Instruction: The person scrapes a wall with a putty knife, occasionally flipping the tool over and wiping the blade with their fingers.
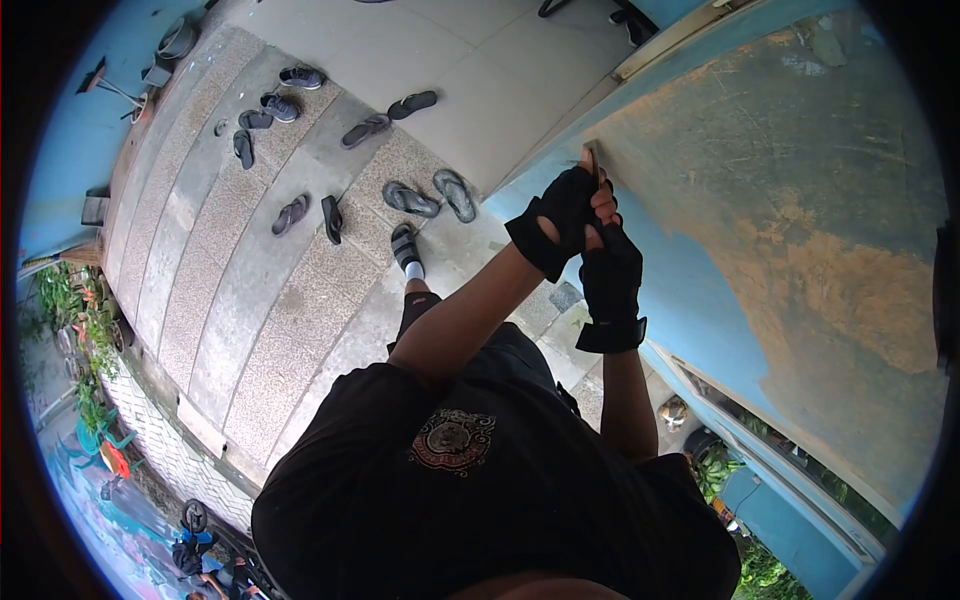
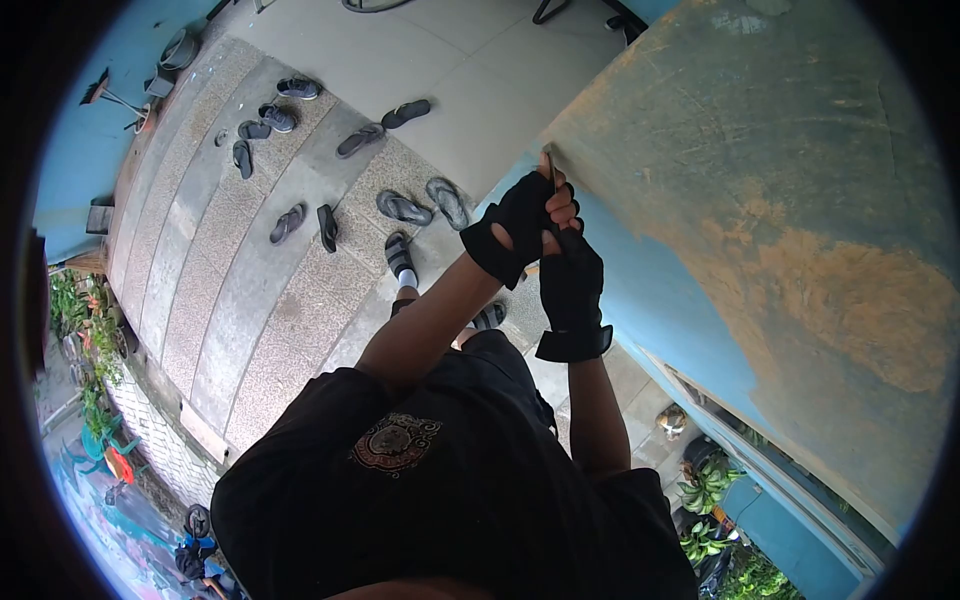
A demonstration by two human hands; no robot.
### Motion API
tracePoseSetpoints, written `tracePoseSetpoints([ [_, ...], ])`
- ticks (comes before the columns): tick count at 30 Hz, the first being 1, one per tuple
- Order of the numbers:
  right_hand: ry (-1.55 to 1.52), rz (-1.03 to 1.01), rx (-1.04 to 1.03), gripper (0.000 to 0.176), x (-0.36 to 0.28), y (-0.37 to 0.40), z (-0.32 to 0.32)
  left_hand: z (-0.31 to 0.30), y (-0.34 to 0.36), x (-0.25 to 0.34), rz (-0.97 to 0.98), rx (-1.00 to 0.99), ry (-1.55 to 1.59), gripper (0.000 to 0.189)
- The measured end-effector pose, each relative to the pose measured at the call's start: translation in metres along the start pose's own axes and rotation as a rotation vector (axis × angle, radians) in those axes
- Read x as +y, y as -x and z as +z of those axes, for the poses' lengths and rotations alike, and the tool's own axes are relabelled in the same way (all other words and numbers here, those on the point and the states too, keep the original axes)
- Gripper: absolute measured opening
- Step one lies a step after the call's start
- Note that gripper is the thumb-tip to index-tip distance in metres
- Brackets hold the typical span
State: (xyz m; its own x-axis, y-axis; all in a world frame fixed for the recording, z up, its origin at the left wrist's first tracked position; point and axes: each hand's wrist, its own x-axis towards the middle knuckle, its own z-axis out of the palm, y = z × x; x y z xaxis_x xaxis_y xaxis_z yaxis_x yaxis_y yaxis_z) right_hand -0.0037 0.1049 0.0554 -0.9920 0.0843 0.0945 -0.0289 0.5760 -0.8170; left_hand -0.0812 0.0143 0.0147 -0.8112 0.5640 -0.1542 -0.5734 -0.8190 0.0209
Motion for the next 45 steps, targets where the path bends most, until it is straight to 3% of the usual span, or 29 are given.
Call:
tracePoseSetpoints([
  [1, -0.061, 0.14, -0.066, 0.015, 0.002, -0.005, 0.001, -0.002, -0.003, 0.003, 0.034, 0.013, 0.008, 0.042],
  [2, -0.125, -0.033, -0.031, 0.017, 0.004, -0.014, 0.01, -0.011, -0.009, 0.009, 0.095, -0.042, 0.037, 0.043],
  [6, -0.131, -0.096, -0.027, 0.025, 0.016, -0.009, 0.014, -0.02, -0.005, 0.014, 0.028, -0.082, 0.062, 0.042],
  [7, -0.131, -0.095, -0.026, 0.025, 0.018, 0.0, 0.004, -0.017, 0.007, 0.002, 0.017, 0.005, 0.054, 0.041],
  [9, -0.2, 0.167, -0.153, 0.027, 0.019, 0.016, -0.01, -0.013, 0.015, -0.008, 0.003, 0.094, 0.043, 0.041],
  [10, -0.406, 0.414, -0.193, 0.026, -0.012, 0.014, -0.022, -0.015, 0.014, -0.01, -0.023, 0.062, 0.028, 0.04],
  [13, -0.357, 0.423, -0.168, 0.025, -0.008, -0.003, -0.022, -0.029, 0.004, -0.003, -0.023, 0.015, -0.138, 0.044],
  [14, -0.473, 0.487, -0.251, 0.033, -0.001, -0.013, -0.024, -0.032, -0.001, -0.001, 0.015, 0.025, -0.122, 0.046],
  [15, -0.477, 0.481, -0.245, 0.033, 0.007, -0.022, -0.012, -0.035, -0.005, -0.002, 0.05, 0.032, -0.107, 0.048],
  [17, -0.131, 0.295, -0.282, 0.036, 0.031, -0.029, 0.016, -0.056, -0.003, -0.004, 0.156, 0.141, -0.264, 0.049],
  [18, -0.049, 0.16, -0.327, 0.04, 0.041, -0.023, 0.021, -0.069, -0.002, -0.003, 0.107, 0.265, -0.081, 0.047],
  [20, -0.032, 0.125, -0.325, 0.041, 0.017, -0.008, 0.011, -0.063, 0.007, 0.004, 0.041, 0.432, 0.107, 0.043],
  [21, -0.009, 0.106, -0.331, 0.043, 0.002, 0.0, 0.003, -0.062, 0.015, 0.005, 0.046, 0.432, 0.1, 0.043],
  [23, 0.035, 0.065, -0.315, 0.045, -0.009, 0.004, -0.011, -0.064, 0.027, 0.004, 0.029, 0.238, 0.069, 0.041],
  [25, -0.226, 0.102, -0.194, 0.045, -0.012, -0.003, -0.018, -0.054, 0.032, 0.003, 0.052, 0.327, -0.019, 0.038],
  [26, -0.266, 0.377, -0.252, 0.043, -0.014, -0.01, -0.024, -0.051, 0.037, 0.002, 0.088, 0.362, -0.077, 0.036],
  [27, -0.272, 0.372, -0.244, 0.043, 0.001, -0.011, -0.019, -0.048, 0.041, 0.002, 0.126, 0.398, -0.134, 0.034],
  [29, 0.006, 0.087, -0.246, 0.042, 0.037, -0.015, -0.004, -0.061, 0.045, -0.001, 0.169, 0.35, -0.179, 0.033],
  [30, -0.038, 0.045, -0.224, 0.041, 0.028, -0.006, -0.006, -0.06, 0.052, -0.003, 0.185, 0.347, -0.205, 0.033],
  [33, -0.334, 0.36, -0.49, 0.043, 0.012, 0.016, -0.018, -0.07, 0.077, -0.01, 0.262, 0.312, -0.236, 0.038],
  [38, -0.341, 0.221, -0.429, 0.05, 0.016, 0.05, -0.013, -0.029, 0.124, -0.021, 0.278, 0.384, -0.428, 0.042],
  [42, -0.298, 0.075, -0.337, 0.051, 0.016, 0.075, -0.019, -0.027, 0.13, -0.005, 0.228, 0.271, -0.506, 0.037],
  [45, -0.434, 0.113, -0.251, 0.05, 0.004, 0.095, -0.024, 0.004, 0.141, 0.006, 0.167, 0.272, -0.592, 0.038],
])
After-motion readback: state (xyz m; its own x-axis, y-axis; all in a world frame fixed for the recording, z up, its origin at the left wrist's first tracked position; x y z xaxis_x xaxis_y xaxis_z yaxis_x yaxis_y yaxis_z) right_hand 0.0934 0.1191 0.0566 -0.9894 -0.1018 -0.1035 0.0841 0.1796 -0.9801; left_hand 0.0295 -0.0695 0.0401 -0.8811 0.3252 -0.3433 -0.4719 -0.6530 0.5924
